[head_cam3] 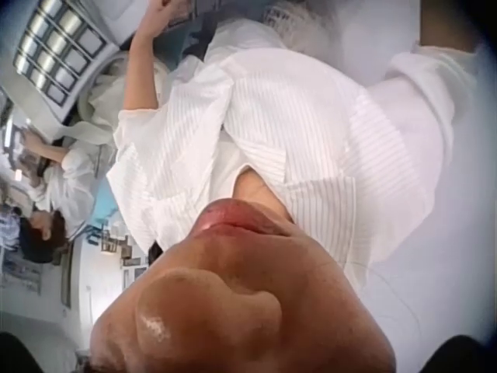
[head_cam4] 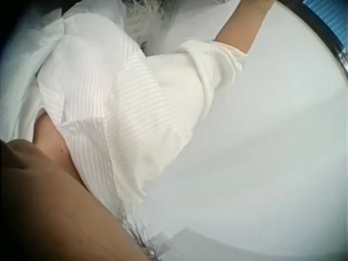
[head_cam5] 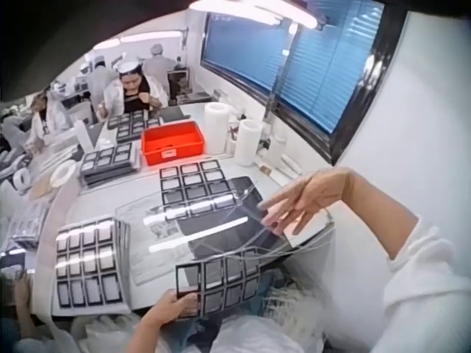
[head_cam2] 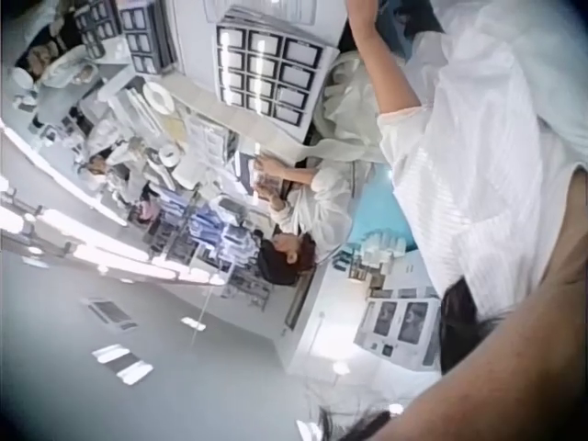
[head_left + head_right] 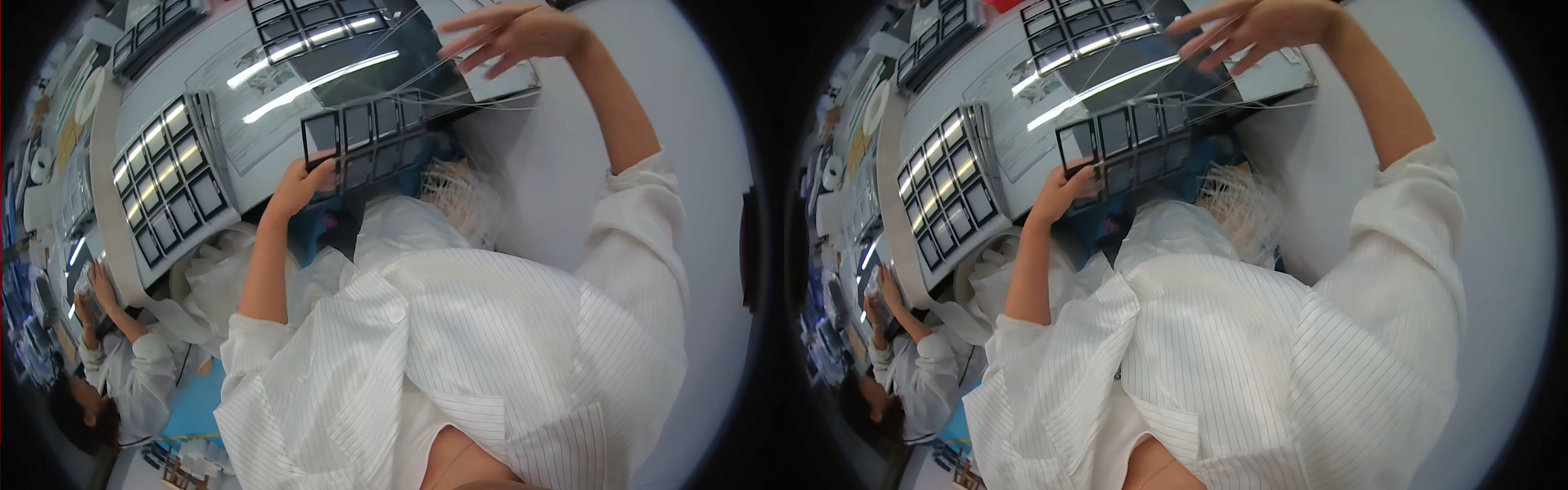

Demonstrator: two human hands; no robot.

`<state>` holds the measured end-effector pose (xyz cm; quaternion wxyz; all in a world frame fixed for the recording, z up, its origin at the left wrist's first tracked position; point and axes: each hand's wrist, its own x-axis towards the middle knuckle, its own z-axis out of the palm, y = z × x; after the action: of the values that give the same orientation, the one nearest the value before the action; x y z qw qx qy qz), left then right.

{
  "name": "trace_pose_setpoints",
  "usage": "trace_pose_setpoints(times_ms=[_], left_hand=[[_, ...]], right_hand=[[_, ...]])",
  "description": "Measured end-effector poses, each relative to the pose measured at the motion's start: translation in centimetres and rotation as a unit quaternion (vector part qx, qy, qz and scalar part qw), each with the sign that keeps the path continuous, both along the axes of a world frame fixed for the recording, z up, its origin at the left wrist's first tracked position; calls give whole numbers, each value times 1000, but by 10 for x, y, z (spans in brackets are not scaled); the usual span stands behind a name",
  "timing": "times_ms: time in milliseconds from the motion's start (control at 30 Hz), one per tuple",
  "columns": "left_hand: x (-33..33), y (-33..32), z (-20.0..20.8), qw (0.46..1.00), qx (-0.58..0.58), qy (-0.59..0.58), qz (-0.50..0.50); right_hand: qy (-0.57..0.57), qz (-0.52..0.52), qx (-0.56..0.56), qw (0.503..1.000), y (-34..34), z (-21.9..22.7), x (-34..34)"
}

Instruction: Placing small electronic parts into compartment trays and managing plastic waste at a manufacturing station.

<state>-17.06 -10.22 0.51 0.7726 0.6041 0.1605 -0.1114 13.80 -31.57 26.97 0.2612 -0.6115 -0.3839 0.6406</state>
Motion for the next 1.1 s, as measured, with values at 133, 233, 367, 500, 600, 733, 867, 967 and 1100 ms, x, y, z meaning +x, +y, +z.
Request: trace_pose_setpoints(times_ms=[133, 233, 367, 500, 600, 733, 867, 967, 1100], left_hand=[[-41, 34, 42, 995, 46, 9, -84], [-62, 51, 88, 997, 30, -28, -60], [-56, 30, 142, 997, 8, -64, -45], [-26, 17, 157, 991, 6, -130, -40], [-1, 5, 176, 990, 40, -134, -14], [21, 2, 202, 992, 57, -79, 83], [49, -11, 205, 977, -31, -115, 178], [63, -34, 200, 946, -170, -148, 234], [46, -42, 181, 926, -252, -136, 245]], right_hand=[[-62, -284, 91, 953, -177, 24, 69], [-67, -405, 17, 912, -265, 16, 36], [-126, -390, -236, 881, -291, -78, -52], [-472, -255, -114, 836, -323, -312, -179], [-548, -183, -199, 792, -311, -414, -257], [-390, -24, -425, 816, -217, -373, -246], [184, -406, -66, 892, -143, -316, -195], [514, -496, 90, 694, -67, -212, -187], [249, -582, 241, 735, -44, -177, -104]])
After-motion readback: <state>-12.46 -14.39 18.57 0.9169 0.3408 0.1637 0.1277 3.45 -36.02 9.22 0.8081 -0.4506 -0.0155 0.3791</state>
